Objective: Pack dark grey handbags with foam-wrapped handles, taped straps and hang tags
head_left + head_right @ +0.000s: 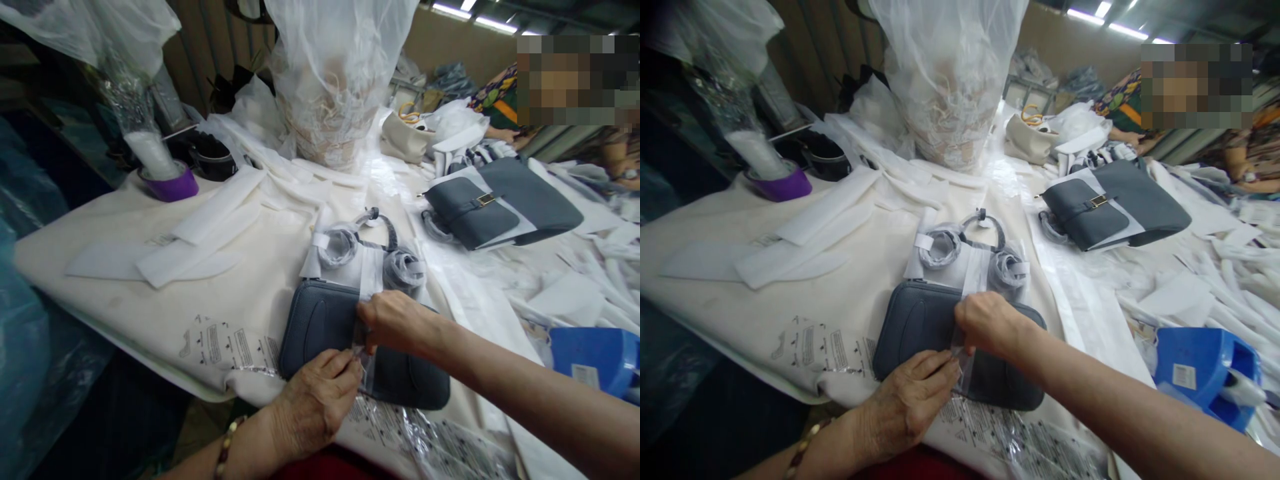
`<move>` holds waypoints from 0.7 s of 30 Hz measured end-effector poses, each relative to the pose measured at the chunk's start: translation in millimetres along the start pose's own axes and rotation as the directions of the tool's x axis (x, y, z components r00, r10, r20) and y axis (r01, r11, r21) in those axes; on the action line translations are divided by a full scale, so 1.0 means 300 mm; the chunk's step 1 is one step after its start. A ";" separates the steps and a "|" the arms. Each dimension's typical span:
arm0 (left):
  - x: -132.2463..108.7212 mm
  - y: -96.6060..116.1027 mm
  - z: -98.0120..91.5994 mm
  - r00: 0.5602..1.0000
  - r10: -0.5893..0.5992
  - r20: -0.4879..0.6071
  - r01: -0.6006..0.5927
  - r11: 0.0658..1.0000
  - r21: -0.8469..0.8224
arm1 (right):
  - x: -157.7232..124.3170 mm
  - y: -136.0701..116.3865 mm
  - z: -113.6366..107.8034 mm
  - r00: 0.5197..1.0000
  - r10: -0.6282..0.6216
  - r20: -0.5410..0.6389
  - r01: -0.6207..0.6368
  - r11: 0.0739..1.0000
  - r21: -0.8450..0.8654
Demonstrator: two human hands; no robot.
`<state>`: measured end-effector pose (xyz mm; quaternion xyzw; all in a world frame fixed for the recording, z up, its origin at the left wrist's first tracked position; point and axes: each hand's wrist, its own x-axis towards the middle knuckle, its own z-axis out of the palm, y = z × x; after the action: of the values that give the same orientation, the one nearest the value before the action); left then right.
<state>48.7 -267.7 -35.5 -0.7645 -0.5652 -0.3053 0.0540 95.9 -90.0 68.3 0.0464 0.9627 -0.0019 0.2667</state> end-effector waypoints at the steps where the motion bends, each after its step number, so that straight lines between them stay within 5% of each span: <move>1: 0.000 0.000 0.000 1.000 0.003 -0.007 -0.003 1.000 0.005 | 0.005 0.025 -0.004 1.000 -0.009 0.009 0.009 1.000 0.006; 4: 0.000 0.000 -0.003 1.000 0.017 -0.021 -0.016 1.000 0.025 | -0.006 0.094 -0.016 0.998 -0.006 -0.056 0.007 1.000 0.018; 6: 0.001 0.002 -0.007 0.999 0.021 -0.024 -0.020 0.999 0.040 | -0.044 0.111 -0.007 0.970 0.031 -0.240 -0.034 0.999 -0.008; 9: 0.003 0.005 -0.009 0.999 0.017 -0.033 -0.015 0.997 0.073 | -0.129 0.052 0.073 0.817 0.008 -0.576 -0.009 1.000 0.002; 11: 0.004 0.005 -0.007 1.000 0.014 -0.027 -0.012 0.997 0.078 | -0.184 -0.032 0.171 0.725 -0.025 -0.688 0.109 0.991 0.078; 16: 0.005 -0.002 -0.008 0.994 0.025 -0.104 -0.025 1.000 0.004 | -0.249 -0.209 0.409 0.675 -0.036 -0.737 0.093 0.995 0.037; 21: 0.009 -0.001 -0.020 0.993 0.054 -0.103 -0.044 0.995 0.094 | -0.253 -0.245 0.447 0.700 -0.015 -0.714 0.073 0.996 0.051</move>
<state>46.3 -267.9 -29.3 -0.7577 -0.5562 -0.3174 0.1260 222.9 -173.7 -9.2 0.0304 0.9910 -0.0265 -0.1280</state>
